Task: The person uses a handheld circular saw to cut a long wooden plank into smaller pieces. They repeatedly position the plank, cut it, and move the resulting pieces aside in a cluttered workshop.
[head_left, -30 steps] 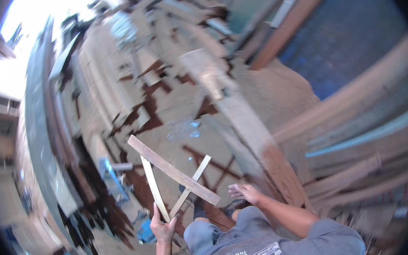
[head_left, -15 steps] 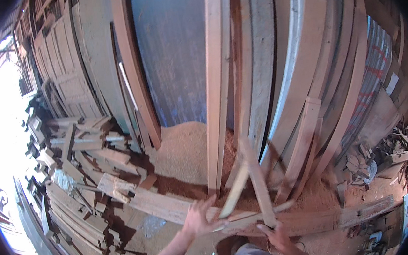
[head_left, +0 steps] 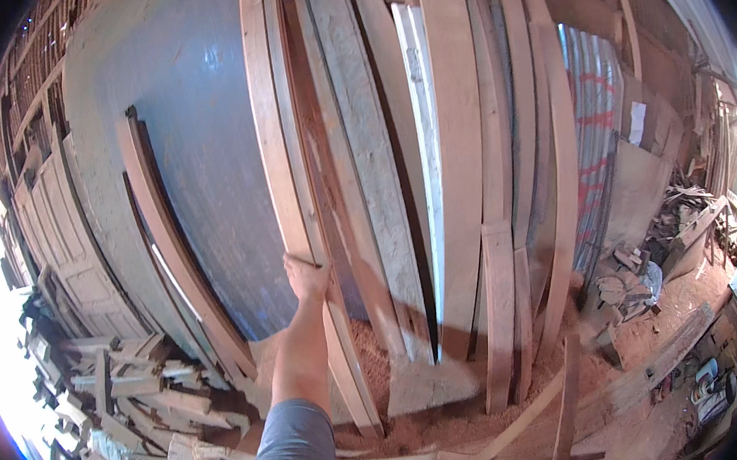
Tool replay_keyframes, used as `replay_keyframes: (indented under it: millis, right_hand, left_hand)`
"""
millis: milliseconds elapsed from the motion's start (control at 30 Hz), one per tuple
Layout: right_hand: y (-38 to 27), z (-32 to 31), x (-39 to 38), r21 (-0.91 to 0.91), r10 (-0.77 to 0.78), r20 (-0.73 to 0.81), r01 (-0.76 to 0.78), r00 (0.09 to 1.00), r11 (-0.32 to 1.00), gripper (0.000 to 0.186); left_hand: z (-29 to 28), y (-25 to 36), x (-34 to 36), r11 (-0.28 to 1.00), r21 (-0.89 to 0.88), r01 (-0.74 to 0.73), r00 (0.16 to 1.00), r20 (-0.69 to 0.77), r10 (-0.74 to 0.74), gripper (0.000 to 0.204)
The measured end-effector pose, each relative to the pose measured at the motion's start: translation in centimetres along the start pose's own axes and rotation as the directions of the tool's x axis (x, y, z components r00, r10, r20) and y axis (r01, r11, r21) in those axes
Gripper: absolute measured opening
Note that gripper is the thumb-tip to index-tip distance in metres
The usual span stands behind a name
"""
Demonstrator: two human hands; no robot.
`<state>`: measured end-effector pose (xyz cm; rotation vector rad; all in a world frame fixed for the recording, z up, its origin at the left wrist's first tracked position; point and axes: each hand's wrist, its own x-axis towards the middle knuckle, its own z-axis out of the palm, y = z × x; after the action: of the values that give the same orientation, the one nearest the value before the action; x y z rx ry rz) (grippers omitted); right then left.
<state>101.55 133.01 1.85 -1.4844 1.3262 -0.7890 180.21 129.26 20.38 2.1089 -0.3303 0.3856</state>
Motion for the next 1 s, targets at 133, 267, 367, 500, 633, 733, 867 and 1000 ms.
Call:
replay_keyframes:
  millis: [133, 267, 367, 500, 633, 733, 867, 1000]
  right_hand:
    - [-1.8, 1.5, -3.1, 0.218, 0.27, -0.003, -0.262, 0.963, 0.94, 0.034]
    - [-3.6, 4.1, -4.0, 0.347, 0.168, -0.092, -0.126, 0.982, 0.929, 0.038]
    - [-6.7, 5.3, -4.9, 0.33, 0.149, -0.227, -0.068, 0.962, 0.942, 0.05]
    - [-7.0, 5.5, -4.7, 0.323, 0.174, -0.243, -0.09, 0.954, 0.942, 0.061]
    - [-6.5, 4.5, -4.4, 0.187, 0.207, -0.32, -0.153, 0.924, 0.97, 0.025]
    - [-7.4, 3.0, -5.5, 0.209, 0.356, -0.307, -0.303, 0.882, 0.93, 0.031]
    - [-8.0, 0.6, -5.9, 0.38, 0.408, -0.258, -0.296, 0.876, 0.876, 0.027]
    - [-3.4, -1.3, -4.4, 0.534, 0.441, -0.22, -0.27, 0.87, 0.801, 0.028]
  left_hand:
    - [0.1, -1.2, -0.8, 0.999, -0.008, 0.038, 0.996, -0.082, -0.038, 0.123]
    - [-2.3, -0.9, -3.2, 0.996, -0.083, -0.028, 0.991, -0.133, 0.017, 0.12]
    - [-4.0, -0.3, -6.9, 0.99, -0.096, -0.102, 0.98, -0.183, 0.083, 0.116]
    - [-6.5, -3.6, -7.0, 0.863, -0.48, -0.16, 0.987, -0.06, 0.15, 0.089]
    - [-10.1, -6.1, -1.0, 0.53, -0.82, 0.216, 0.924, 0.348, 0.161, 0.07]
    - [-9.9, 2.2, -8.5, 0.381, -0.868, 0.32, 0.945, 0.323, -0.059, 0.08]
    - [-10.2, 5.2, -12.9, 0.626, -0.752, 0.206, 0.977, 0.195, -0.087, 0.087]
    - [-8.0, 5.7, -17.0, 0.588, -0.801, 0.115, 0.977, 0.198, 0.079, 0.1]
